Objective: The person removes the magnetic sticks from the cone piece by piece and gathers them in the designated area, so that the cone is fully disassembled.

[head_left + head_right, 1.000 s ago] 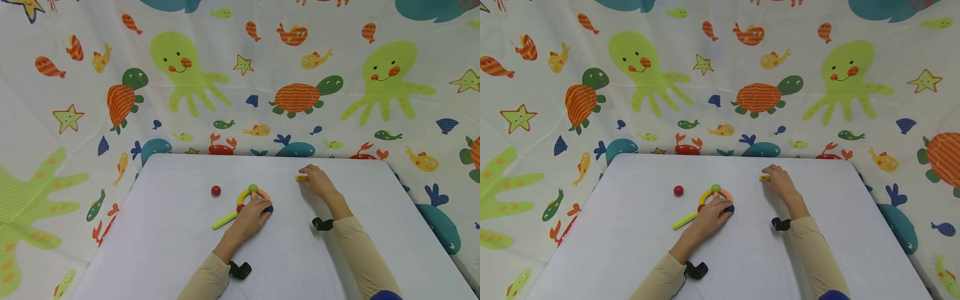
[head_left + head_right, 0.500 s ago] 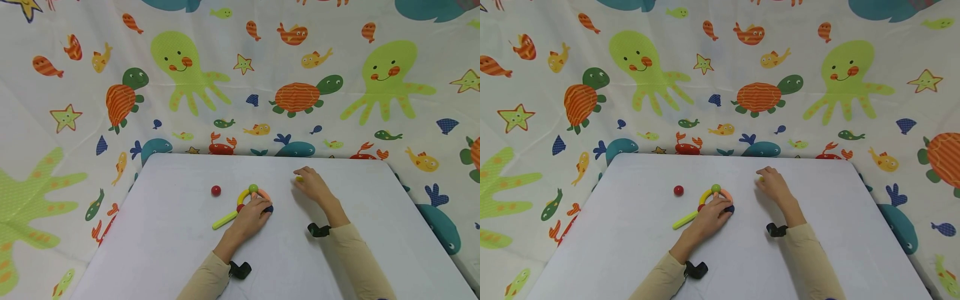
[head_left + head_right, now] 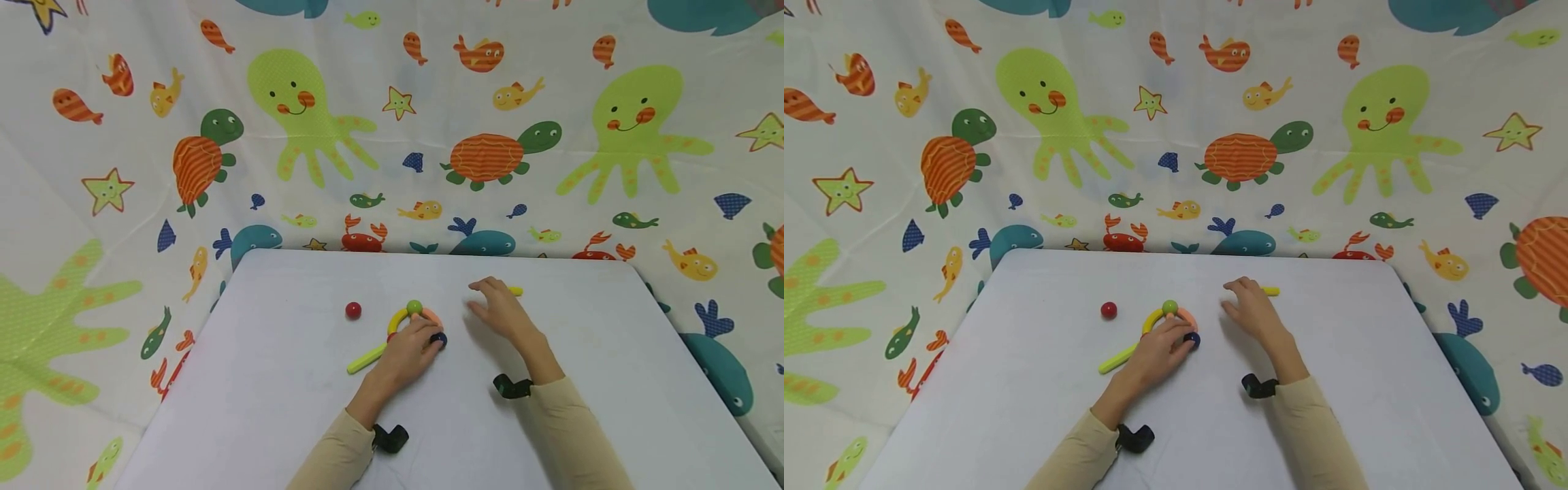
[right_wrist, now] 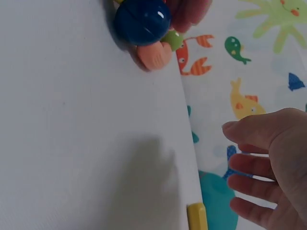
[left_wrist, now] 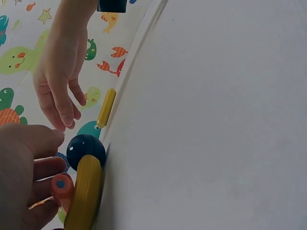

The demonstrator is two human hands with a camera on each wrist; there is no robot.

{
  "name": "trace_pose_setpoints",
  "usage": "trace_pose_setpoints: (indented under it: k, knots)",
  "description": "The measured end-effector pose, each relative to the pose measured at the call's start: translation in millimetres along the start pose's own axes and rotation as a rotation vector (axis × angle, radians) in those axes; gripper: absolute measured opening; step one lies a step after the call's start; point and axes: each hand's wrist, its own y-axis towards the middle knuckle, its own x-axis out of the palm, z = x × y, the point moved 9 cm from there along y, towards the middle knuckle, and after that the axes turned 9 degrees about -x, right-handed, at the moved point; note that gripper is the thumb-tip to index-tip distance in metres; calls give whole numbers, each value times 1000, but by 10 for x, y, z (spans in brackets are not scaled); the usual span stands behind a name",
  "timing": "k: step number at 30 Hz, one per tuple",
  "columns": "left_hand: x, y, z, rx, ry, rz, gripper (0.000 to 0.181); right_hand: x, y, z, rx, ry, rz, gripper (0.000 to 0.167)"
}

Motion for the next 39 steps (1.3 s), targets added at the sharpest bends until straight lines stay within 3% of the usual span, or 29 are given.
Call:
trace_pose_setpoints:
  k: [14, 30, 39]
  knots:
    - [-122, 21, -94, -33, -32, 44, 32, 83, -68, -192, -26, 39, 42, 40]
    - [-260, 36, -235, -44, -43, 143, 28, 229, -137, -395, -1, 74, 24, 41]
    - [-312, 41, -307, -65, -62, 160, 26, 328, -161, -494, -31, 65, 8, 41]
